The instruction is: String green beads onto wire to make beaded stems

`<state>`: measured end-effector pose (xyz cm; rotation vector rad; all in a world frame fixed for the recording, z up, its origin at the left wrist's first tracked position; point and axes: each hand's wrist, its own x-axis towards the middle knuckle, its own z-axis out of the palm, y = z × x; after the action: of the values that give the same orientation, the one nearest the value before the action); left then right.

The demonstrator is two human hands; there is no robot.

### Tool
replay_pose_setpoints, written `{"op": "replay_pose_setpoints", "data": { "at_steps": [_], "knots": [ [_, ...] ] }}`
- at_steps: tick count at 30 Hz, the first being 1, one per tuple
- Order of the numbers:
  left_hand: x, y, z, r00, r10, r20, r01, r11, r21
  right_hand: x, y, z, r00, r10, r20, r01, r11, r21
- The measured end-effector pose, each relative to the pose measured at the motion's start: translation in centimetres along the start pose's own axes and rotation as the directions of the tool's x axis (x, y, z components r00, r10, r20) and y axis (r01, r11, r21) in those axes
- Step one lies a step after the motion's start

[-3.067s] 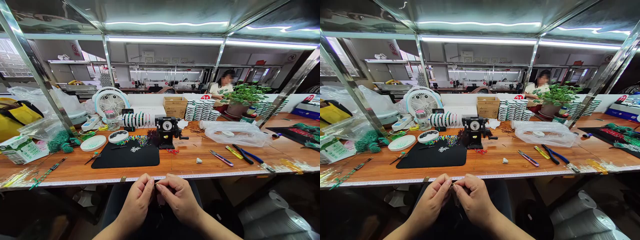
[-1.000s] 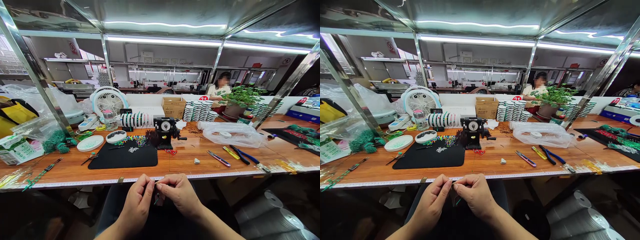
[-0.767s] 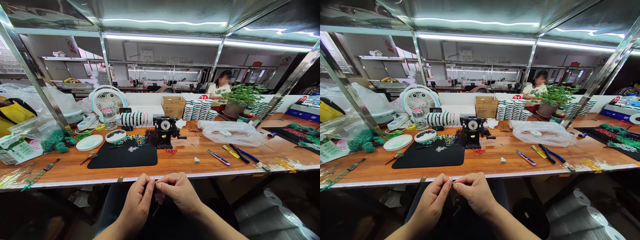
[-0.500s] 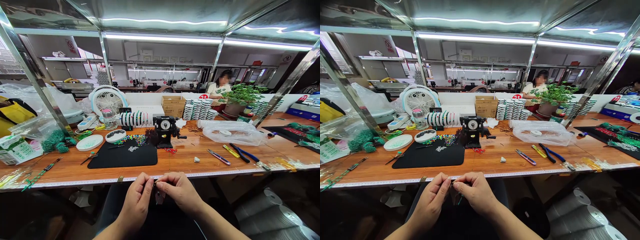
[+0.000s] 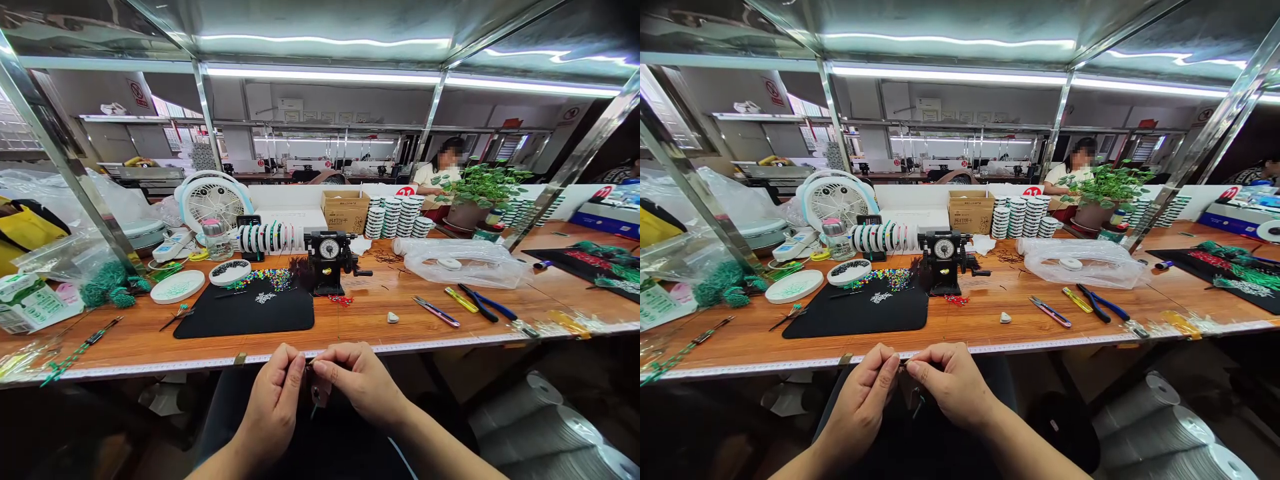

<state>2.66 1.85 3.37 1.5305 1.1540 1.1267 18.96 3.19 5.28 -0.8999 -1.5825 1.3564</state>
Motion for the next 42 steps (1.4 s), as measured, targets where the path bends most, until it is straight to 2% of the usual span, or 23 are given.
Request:
{"op": "replay_pose_setpoints", "data": {
  "at_steps": [7,14,17,21,27,36,42],
  "knots": [
    [0.1,0.4,0.1,1.000,0.010,0.014,-0.010,1.000,0.020,-0.1,0.0,0.3,0.999,0.029,-0.014,-0.028,0.999,0.046],
    [0.2,0.8,0.2,1.000,0.021,0.017,-0.021,1.000,-0.002,0.0,0.0,0.1,0.998,0.035,0.044,-0.041,0.987,0.154],
    [0.2,0.6,0.2,0.999,0.024,0.032,-0.025,0.999,0.022,0.0,0.0,0.2,0.999,0.031,0.009,-0.032,0.989,0.141],
    [0.3,0.5,0.2,0.999,0.038,-0.003,-0.038,0.998,0.052,-0.1,0.1,0.3,0.998,0.053,-0.036,-0.048,0.989,0.139],
    [0.4,0.4,0.3,0.999,0.022,0.025,-0.022,0.999,0.023,-0.1,0.0,0.2,0.999,0.038,-0.003,-0.037,0.987,0.156],
    [0.5,0.2,0.4,0.999,0.003,0.045,-0.003,1.000,0.001,0.3,1.2,0.3,0.995,0.086,-0.056,-0.079,0.990,0.117],
    [0.5,-0.6,0.2,1.000,-0.013,0.019,0.013,1.000,-0.011,0.3,1.3,-0.1,0.998,0.068,-0.001,-0.067,0.987,0.144]
  ]
}}
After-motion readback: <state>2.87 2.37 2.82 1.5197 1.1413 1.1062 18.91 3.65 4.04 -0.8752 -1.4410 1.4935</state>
